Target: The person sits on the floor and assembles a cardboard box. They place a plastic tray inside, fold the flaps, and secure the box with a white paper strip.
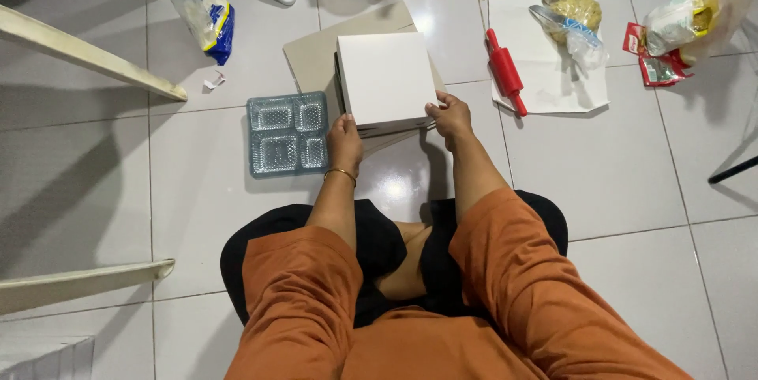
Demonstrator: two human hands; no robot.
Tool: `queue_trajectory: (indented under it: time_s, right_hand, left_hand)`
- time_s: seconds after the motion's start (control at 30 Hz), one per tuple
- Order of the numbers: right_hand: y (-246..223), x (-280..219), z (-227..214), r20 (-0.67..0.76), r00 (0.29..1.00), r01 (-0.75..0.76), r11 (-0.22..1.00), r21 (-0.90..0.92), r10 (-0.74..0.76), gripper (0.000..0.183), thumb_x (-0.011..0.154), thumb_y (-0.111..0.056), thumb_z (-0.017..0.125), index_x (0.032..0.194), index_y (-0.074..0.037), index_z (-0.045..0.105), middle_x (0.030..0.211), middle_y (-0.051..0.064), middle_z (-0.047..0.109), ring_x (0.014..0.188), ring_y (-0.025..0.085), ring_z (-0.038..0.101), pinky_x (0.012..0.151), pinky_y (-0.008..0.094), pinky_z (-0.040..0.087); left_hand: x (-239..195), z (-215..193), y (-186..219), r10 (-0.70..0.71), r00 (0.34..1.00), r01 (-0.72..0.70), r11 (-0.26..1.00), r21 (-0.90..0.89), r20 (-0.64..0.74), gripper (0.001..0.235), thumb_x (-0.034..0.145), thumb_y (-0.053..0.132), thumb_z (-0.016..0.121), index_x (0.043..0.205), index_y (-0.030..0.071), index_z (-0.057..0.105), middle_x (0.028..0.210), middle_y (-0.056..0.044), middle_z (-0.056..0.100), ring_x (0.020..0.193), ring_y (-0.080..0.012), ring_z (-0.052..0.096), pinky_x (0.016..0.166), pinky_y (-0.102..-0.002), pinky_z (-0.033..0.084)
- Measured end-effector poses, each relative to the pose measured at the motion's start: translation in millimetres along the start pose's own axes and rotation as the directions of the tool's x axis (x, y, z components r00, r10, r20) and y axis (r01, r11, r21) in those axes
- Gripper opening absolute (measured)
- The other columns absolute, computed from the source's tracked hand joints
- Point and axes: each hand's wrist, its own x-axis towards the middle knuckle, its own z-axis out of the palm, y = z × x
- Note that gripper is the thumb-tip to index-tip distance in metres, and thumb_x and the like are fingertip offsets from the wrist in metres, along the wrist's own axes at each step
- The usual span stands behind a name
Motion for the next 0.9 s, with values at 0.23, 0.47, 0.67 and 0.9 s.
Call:
queue_trajectory:
  time_s: [0.23, 0.47, 0.67, 0.9]
  right_hand:
    - [9.4, 11.9, 6.3, 0.012, 1.0, 0.018, 0.999, -0.04, -0.017, 0.047, 0.091, -0.022, 0.079, 0.137, -0.018, 0.068, 0.108, 0.015, 0.075, 0.105, 0.025, 0.073, 0.091, 0.037, 0.056]
    - [14.2, 16.2, 6.6, 0.017, 0.998, 0.055, 0.996, -0.068, -0.054, 0.049, 0.093, -0.024, 0.079, 0.14, -0.019, 0.066, 0.112, 0.015, 0.075, 0.108, 0.026, 0.072, 0.089, 0.036, 0.058]
    - [15.6, 16.2, 10.1, 0.016, 0.997, 0.08, 0.995, -0.054, -0.079, 0.05, 0.092, -0.024, 0.08, 0.14, -0.021, 0.066, 0.115, 0.016, 0.075, 0.111, 0.028, 0.071, 0.09, 0.037, 0.058]
    - [16.2, 19.9, 13.5, 0.019, 0.995, 0.102, 0.992, -0.07, -0.101, 0.05, 0.092, -0.023, 0.081, 0.139, -0.021, 0.066, 0.112, 0.016, 0.076, 0.11, 0.029, 0.072, 0.089, 0.038, 0.058]
  left_hand:
    - [-6.8, -3.4, 10.6, -0.005, 1.0, 0.004, 1.0, -0.028, -0.009, 0.055, 0.101, 0.055, 0.054, 0.126, 0.008, 0.07, 0.123, -0.016, 0.072, 0.126, -0.0349, 0.062, 0.104, -0.047, 0.053]
    - [23.7, 1.0, -17.8, -0.05, 0.999, 0.051, 0.997, -0.051, 0.02, 0.057, 0.096, 0.055, 0.065, 0.13, 0.01, 0.067, 0.12, -0.011, 0.074, 0.12, -0.0279, 0.068, 0.094, -0.041, 0.058]
    - [17.4, -4.3, -18.0, -0.048, 0.998, 0.055, 0.974, -0.221, 0.036, 0.068, 0.094, 0.037, 0.077, 0.143, -0.003, 0.054, 0.127, -0.019, 0.07, 0.123, -0.0287, 0.064, 0.097, -0.039, 0.056]
    - [27.2, -1.7, -26.1, -0.101, 0.995, 0.1, 0.948, -0.303, 0.014, 0.061, 0.093, 0.026, 0.079, 0.142, -0.001, 0.055, 0.121, -0.015, 0.072, 0.112, -0.0215, 0.069, 0.086, -0.029, 0.058]
